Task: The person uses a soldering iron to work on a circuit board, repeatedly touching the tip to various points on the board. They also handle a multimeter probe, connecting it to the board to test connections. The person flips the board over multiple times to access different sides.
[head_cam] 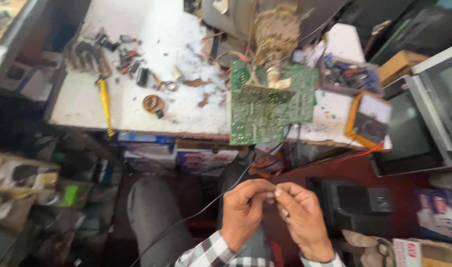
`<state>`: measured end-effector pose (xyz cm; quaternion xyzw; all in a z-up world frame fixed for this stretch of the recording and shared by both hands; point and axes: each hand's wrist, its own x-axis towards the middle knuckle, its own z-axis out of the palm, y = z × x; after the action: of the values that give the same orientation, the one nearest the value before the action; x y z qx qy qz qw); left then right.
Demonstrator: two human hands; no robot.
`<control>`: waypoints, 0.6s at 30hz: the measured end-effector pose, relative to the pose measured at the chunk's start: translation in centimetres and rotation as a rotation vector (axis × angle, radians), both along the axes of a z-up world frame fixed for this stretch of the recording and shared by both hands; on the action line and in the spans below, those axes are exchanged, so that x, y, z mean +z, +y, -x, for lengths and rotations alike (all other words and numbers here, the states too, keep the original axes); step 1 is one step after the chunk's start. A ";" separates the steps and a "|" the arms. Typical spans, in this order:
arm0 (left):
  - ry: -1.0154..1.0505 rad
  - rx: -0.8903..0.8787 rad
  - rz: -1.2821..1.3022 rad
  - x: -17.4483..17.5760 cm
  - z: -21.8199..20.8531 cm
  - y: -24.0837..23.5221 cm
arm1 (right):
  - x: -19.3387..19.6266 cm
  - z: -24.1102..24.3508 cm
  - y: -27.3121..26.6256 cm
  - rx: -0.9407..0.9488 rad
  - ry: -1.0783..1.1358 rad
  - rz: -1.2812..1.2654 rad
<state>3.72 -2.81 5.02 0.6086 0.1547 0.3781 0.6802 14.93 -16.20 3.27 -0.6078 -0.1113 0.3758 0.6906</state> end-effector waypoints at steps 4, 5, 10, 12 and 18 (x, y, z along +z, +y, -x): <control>0.042 -0.006 0.083 -0.7 -0.1 -1.2 | -0.7 0.4 -0.6 -0.022 0.014 0.013; 0.048 -0.005 0.095 -1.0 0.0 -1.4 | -1.0 0.5 -0.8 -0.025 0.028 0.015; 0.037 -0.034 0.222 -2.2 0.1 -2.1 | -2.0 0.5 -1.4 -0.006 0.052 -0.028; 0.007 -0.034 0.234 -2.4 0.1 -2.2 | -2.1 0.5 -1.4 -0.010 0.061 -0.024; -0.003 0.017 0.135 -2.7 0.1 -1.2 | -1.4 -0.1 -0.1 0.018 0.134 -0.013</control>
<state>3.62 -3.97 2.28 0.5595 0.1839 0.3735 0.7167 15.05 -16.35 1.83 -0.5758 -0.0728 0.4210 0.6971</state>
